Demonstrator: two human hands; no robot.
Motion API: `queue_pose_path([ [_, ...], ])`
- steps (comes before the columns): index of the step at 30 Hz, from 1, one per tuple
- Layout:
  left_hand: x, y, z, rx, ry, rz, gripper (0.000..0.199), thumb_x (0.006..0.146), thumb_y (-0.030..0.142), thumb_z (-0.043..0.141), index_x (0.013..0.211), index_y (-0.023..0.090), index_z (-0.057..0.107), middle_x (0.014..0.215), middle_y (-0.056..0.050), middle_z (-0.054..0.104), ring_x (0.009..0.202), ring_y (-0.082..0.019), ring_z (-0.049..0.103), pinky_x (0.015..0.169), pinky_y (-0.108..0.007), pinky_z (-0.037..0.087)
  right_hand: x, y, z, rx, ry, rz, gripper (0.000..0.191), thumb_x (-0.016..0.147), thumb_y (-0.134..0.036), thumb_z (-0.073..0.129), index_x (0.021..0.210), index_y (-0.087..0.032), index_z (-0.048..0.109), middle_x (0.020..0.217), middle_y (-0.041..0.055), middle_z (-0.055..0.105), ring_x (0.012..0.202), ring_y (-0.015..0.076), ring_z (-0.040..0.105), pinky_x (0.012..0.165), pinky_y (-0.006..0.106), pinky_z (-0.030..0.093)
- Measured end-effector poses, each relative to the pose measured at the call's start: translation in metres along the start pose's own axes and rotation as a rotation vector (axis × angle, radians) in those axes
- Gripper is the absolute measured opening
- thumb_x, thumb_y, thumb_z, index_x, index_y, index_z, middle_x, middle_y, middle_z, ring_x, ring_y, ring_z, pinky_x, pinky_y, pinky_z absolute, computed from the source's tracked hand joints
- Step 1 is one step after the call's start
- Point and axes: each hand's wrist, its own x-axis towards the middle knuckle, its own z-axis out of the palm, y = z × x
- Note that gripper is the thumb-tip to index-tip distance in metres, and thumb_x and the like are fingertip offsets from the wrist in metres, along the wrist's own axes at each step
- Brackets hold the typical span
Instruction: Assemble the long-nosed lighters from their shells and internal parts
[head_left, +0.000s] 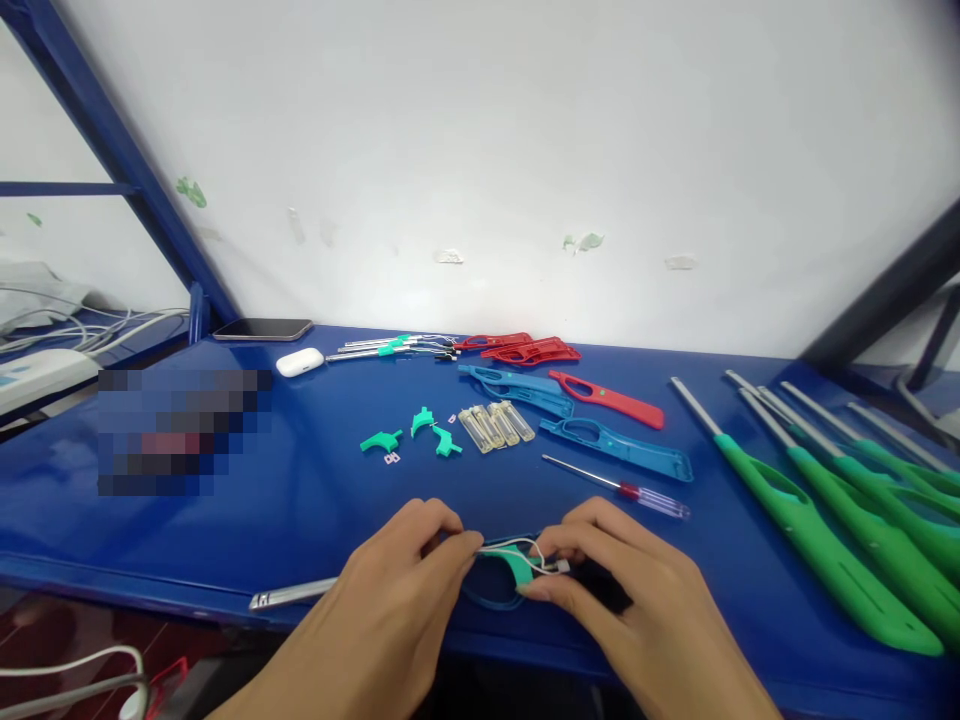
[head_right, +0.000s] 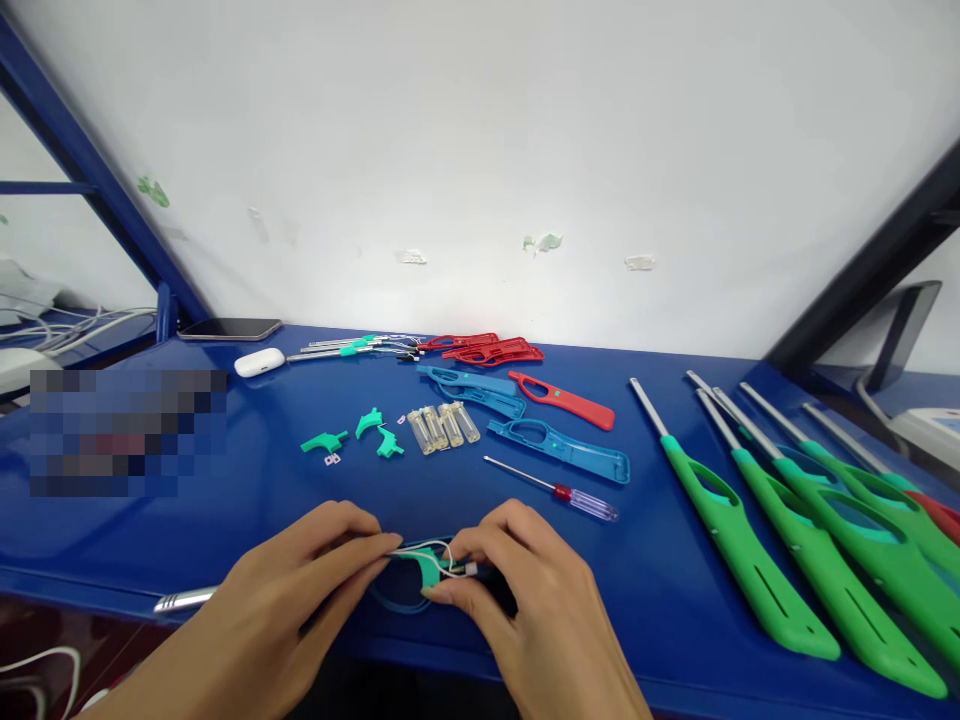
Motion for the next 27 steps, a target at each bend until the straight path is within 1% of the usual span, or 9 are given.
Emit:
queue_pose_path([
  [3, -0.001, -0.001, 0.000, 0.055, -0.054, -0.007, 0.043, 0.089, -0.006, 0.038, 0.103, 0.021, 0.068, 0.099, -0.005, 0.068, 0.079, -0.017, 0.068, 0.075, -0.025, 0.064, -0.001, 0.000, 0.000, -0.002, -0.001, -0.008, 0.010, 0.097, -0.034, 0.078, 0.091, -0.030, 0.072, 0.088, -0.0053, 0.070, 0.074, 0.0116, 0.074, 0.070, 0.018, 0.057],
  [7, -0.001, 0.001, -0.003, 0.186, -0.134, 0.017, 0.045, 0.080, -0.008, 0.042, 0.104, 0.021, 0.067, 0.102, -0.007, 0.070, 0.087, -0.023, 0.068, 0.079, -0.035, 0.066, -0.002, -0.001, 0.001, -0.017, 0.007, -0.005, 0.011, 0.099, -0.038, 0.076, 0.092, -0.029, 0.073, 0.089, -0.0044, 0.071, 0.075, 0.0122, 0.074, 0.071, 0.019, 0.057],
  [10, 0.000, 0.003, -0.002, 0.258, -0.152, 0.043, 0.047, 0.074, -0.008, 0.043, 0.102, 0.021, 0.066, 0.103, -0.009, 0.072, 0.089, -0.028, 0.069, 0.077, -0.041, 0.068, -0.002, -0.001, 0.003, -0.033, 0.014, -0.010, 0.014, 0.099, -0.041, 0.075, 0.092, -0.029, 0.073, 0.088, -0.0041, 0.070, 0.074, 0.0124, 0.073, 0.069, 0.020, 0.057],
  [13, -0.001, 0.003, 0.002, 0.281, -0.155, 0.055, 0.045, 0.074, -0.007, 0.043, 0.103, 0.020, 0.065, 0.102, -0.010, 0.073, 0.089, -0.031, 0.070, 0.069, -0.042, 0.068, 0.000, -0.002, 0.004, -0.034, 0.009, -0.006, 0.014, 0.100, -0.041, 0.074, 0.092, -0.029, 0.073, 0.087, -0.0045, 0.070, 0.074, 0.0122, 0.073, 0.069, 0.020, 0.056],
  [15, -0.002, 0.002, 0.005, 0.284, -0.156, 0.059, 0.044, 0.075, -0.006, 0.043, 0.103, 0.020, 0.064, 0.102, -0.011, 0.074, 0.088, -0.032, 0.070, 0.064, -0.042, 0.067, 0.001, -0.003, 0.003, -0.027, -0.017, 0.016, 0.010, 0.097, -0.036, 0.078, 0.091, -0.029, 0.074, 0.088, -0.0052, 0.071, 0.075, 0.0121, 0.074, 0.069, 0.020, 0.057],
  [17, -0.003, 0.000, 0.005, 0.279, -0.140, 0.067, 0.045, 0.075, -0.006, 0.043, 0.106, 0.020, 0.064, 0.103, -0.011, 0.074, 0.088, -0.032, 0.071, 0.066, -0.043, 0.068, 0.003, -0.004, 0.002, -0.010, -0.045, 0.044, 0.010, 0.092, -0.027, 0.084, 0.089, -0.029, 0.074, 0.089, -0.0062, 0.072, 0.076, 0.0119, 0.074, 0.069, 0.018, 0.057],
  [21, -0.004, -0.002, 0.003, 0.235, -0.080, 0.074, 0.062, 0.074, -0.007, 0.041, 0.128, 0.018, 0.058, 0.108, -0.010, 0.075, 0.092, -0.031, 0.072, 0.074, -0.045, 0.068, 0.007, -0.005, -0.001, 0.040, -0.053, 0.084, 0.016, 0.084, -0.019, 0.090, 0.085, -0.029, 0.077, 0.087, -0.0071, 0.073, 0.074, 0.0110, 0.073, 0.070, 0.017, 0.056],
  [23, -0.003, -0.002, 0.003, 0.193, -0.077, 0.060, 0.065, 0.077, -0.008, 0.040, 0.133, 0.021, 0.055, 0.105, -0.007, 0.074, 0.088, -0.029, 0.071, 0.071, -0.042, 0.067, 0.009, -0.005, -0.002, 0.056, -0.059, 0.089, 0.016, 0.083, -0.020, 0.091, 0.084, -0.029, 0.078, 0.084, -0.0073, 0.071, 0.072, 0.0099, 0.072, 0.069, 0.017, 0.054],
  [27, -0.002, -0.004, 0.005, 0.106, -0.088, 0.062, 0.066, 0.078, -0.011, 0.038, 0.130, 0.027, 0.055, 0.103, -0.004, 0.068, 0.084, -0.025, 0.068, 0.064, -0.033, 0.062, 0.012, -0.004, -0.001, 0.092, -0.083, 0.104, 0.018, 0.084, -0.017, 0.090, 0.082, -0.032, 0.080, 0.082, -0.0084, 0.069, 0.071, 0.0076, 0.069, 0.069, 0.015, 0.052],
])
